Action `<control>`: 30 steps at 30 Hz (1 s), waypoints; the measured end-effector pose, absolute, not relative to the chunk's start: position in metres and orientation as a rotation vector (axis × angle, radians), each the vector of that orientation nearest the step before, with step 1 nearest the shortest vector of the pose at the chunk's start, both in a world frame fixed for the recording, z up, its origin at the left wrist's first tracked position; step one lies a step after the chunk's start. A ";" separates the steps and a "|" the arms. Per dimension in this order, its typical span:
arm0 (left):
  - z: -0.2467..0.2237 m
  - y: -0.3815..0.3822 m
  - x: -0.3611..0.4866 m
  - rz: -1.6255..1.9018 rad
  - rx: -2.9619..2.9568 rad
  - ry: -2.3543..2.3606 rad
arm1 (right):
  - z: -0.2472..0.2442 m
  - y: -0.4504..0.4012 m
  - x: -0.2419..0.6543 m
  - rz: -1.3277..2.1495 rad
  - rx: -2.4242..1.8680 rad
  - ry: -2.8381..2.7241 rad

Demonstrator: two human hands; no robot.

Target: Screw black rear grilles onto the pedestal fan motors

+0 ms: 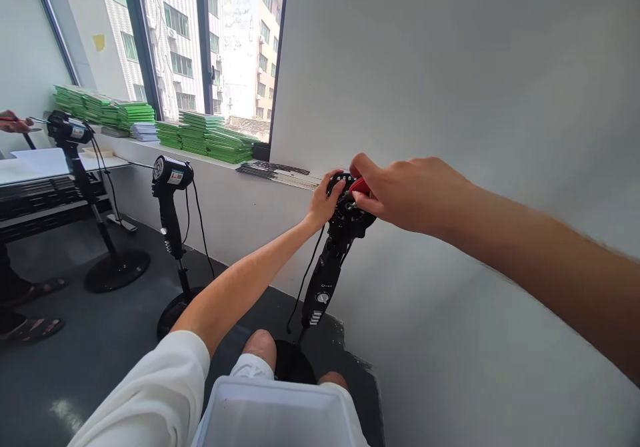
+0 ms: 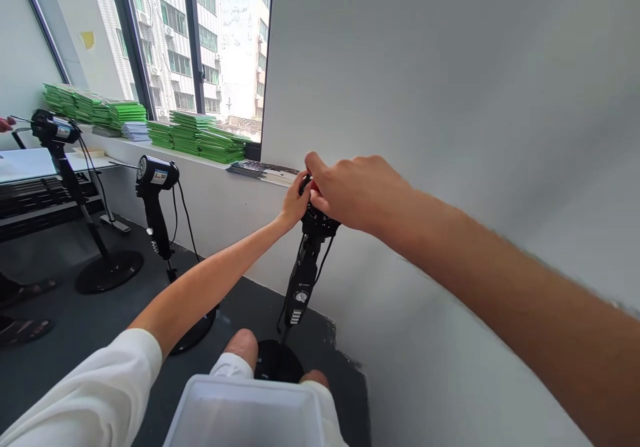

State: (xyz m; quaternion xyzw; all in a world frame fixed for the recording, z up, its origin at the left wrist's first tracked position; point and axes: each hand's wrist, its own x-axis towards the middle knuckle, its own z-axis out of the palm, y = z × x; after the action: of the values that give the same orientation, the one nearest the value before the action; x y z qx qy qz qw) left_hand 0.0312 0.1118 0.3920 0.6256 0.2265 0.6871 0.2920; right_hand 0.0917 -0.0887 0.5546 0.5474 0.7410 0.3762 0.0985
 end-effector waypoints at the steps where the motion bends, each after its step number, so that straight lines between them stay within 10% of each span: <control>1: 0.393 0.110 0.031 1.836 1.640 0.595 | 0.554 -0.089 0.092 1.138 1.620 2.166; 30: 0.391 0.086 0.032 1.820 1.307 0.364 | 0.554 -0.092 0.094 1.116 1.691 2.149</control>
State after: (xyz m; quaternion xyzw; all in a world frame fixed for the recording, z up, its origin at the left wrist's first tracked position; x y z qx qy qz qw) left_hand 0.0324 0.0862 0.3905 0.5220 0.1455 0.7267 0.4223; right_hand 0.0937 -0.0919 0.5539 0.5700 0.7244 0.3762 0.0942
